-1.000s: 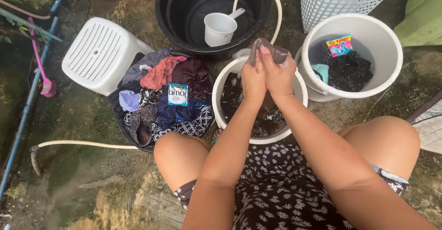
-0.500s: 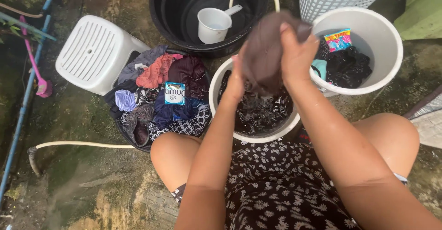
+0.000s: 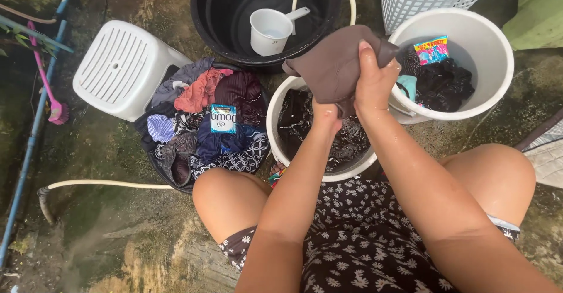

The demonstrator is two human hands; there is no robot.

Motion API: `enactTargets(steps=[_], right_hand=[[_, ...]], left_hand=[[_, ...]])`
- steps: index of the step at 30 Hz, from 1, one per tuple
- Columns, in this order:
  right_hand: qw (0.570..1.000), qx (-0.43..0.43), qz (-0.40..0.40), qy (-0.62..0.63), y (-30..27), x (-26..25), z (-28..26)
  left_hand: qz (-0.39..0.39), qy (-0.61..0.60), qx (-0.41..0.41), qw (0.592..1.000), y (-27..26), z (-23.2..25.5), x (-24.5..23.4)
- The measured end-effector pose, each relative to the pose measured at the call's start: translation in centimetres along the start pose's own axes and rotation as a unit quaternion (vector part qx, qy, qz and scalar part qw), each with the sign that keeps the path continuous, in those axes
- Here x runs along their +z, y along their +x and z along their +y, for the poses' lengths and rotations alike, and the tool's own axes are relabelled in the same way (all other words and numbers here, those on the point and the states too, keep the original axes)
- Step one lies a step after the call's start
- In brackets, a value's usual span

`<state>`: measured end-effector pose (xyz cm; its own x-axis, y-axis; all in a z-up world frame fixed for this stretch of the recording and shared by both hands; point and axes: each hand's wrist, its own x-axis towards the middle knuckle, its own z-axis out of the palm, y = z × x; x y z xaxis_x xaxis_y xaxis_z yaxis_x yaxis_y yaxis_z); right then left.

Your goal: Washing clothes by hand in buckets using detergent and water.

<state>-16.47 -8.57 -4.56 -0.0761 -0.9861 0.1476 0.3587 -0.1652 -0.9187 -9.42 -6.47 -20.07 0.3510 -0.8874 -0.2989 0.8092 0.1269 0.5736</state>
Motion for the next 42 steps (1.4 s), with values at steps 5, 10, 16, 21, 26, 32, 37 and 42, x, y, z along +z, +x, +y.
enactTargets(steps=[5, 10, 16, 21, 26, 32, 37, 42], right_hand=[[0.990, -0.031, 0.087, -0.109, 2.8, -2.6, 2.4], [0.957, -0.145, 0.127, -0.217, 10.8, -11.7, -0.5], [0.960, -0.150, 0.050, -0.230, 14.3, -18.8, -1.9], [0.755, -0.137, -0.021, -0.640, 12.4, -23.1, 3.8], [0.816, 0.014, -0.307, -0.489, 6.4, -18.2, 5.1], [0.834, 0.097, -0.450, -0.304, 0.9, -9.7, 3.7], [0.884, 0.103, -0.455, -0.026, -0.8, -4.0, 1.8], [0.916, 0.107, -0.355, 0.153, -0.8, 0.7, -1.1]], left_hand=[[0.025, 0.199, 0.077, 0.977, 2.7, -1.4, -1.3], [-0.005, 0.598, -0.134, 0.790, 1.8, 6.6, -5.6], [0.064, 0.860, -0.200, 0.465, -4.1, 6.2, -7.7], [-0.043, 0.890, -0.249, 0.379, 0.5, -2.5, -20.1], [-0.054, 0.889, -0.201, 0.408, -3.9, 7.4, -7.3], [-0.165, 0.882, 0.053, 0.438, -8.2, 16.9, 4.5], [-0.213, 0.743, 0.251, 0.583, -8.4, 19.1, 7.6], [-0.216, 0.469, 0.400, 0.758, -7.9, 15.8, 9.1]])
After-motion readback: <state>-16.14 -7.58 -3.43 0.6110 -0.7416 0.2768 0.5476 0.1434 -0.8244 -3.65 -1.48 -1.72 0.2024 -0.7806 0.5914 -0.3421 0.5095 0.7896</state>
